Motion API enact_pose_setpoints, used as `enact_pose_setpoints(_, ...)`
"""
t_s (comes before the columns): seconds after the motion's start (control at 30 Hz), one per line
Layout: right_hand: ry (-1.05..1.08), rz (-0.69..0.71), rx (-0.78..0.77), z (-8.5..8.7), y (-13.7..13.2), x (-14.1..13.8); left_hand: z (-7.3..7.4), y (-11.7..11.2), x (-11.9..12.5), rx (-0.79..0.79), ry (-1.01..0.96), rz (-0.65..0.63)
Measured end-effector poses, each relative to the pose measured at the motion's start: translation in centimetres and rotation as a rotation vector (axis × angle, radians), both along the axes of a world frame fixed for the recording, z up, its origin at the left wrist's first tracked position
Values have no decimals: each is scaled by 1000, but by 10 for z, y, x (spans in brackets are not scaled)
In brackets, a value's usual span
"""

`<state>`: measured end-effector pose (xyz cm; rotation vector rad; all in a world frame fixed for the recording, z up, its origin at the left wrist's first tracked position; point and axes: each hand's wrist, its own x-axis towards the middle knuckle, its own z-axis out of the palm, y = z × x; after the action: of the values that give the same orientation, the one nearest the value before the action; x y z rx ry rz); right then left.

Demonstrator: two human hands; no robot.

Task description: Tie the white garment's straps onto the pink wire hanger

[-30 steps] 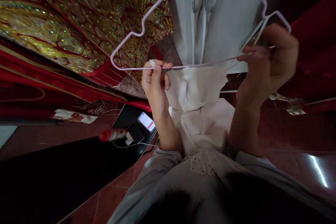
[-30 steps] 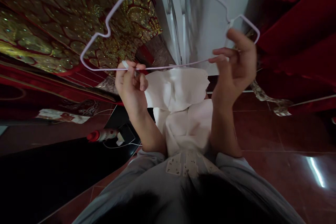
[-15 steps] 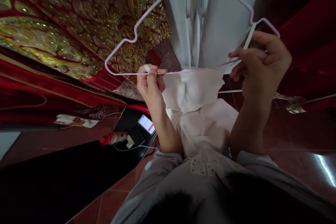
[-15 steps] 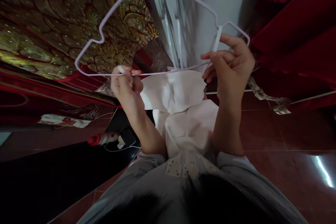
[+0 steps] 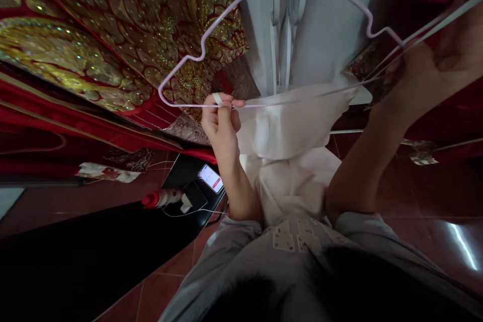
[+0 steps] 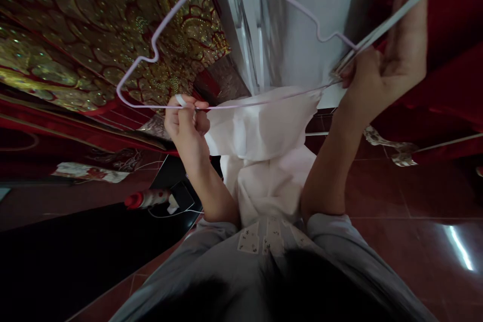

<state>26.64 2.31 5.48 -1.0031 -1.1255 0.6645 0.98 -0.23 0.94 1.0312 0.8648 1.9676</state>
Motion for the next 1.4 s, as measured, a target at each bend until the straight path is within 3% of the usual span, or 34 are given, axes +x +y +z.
enact_pose_setpoints(0.17, -24, -82, 92, -22, -9, 1, -1, 1, 2, -17, -3, 7)
enact_pose_setpoints(0.37, 32, -376, 446, -42, -1, 6, 2, 1, 3, -56, 10, 46)
enact_pose_setpoints(0.53, 92, -620, 518, -63, 16, 21, 1, 3, 2, -71, 33, 46)
enact_pose_setpoints(0.63, 64, -624, 585, -72, 20, 30, 0, 4, 1, -46, 23, 38)
enact_pose_setpoints(0.73, -52, -484, 626, -70, 12, 26, 1, 4, 1, -30, 4, 34)
enact_pose_setpoints(0.8, -46, -463, 586, -65, 5, 18, 2, 3, 1, -41, -6, 40)
enact_pose_setpoints(1.0, 241, -677, 623, -50, -9, -2, 4, -1, 4, -101, 16, 52)
enact_pose_setpoints(1.1, 204, -543, 547, -46, -16, -12, 2, -2, 5, -91, 25, 52)
enact_pose_setpoints(1.3, -110, -12, 152, -39, -31, -35, 0, -2, 4, -72, 17, 19)
enact_pose_setpoints(1.4, -196, 37, 104, -38, -33, -38, 3, -6, 2, -65, 14, -28)
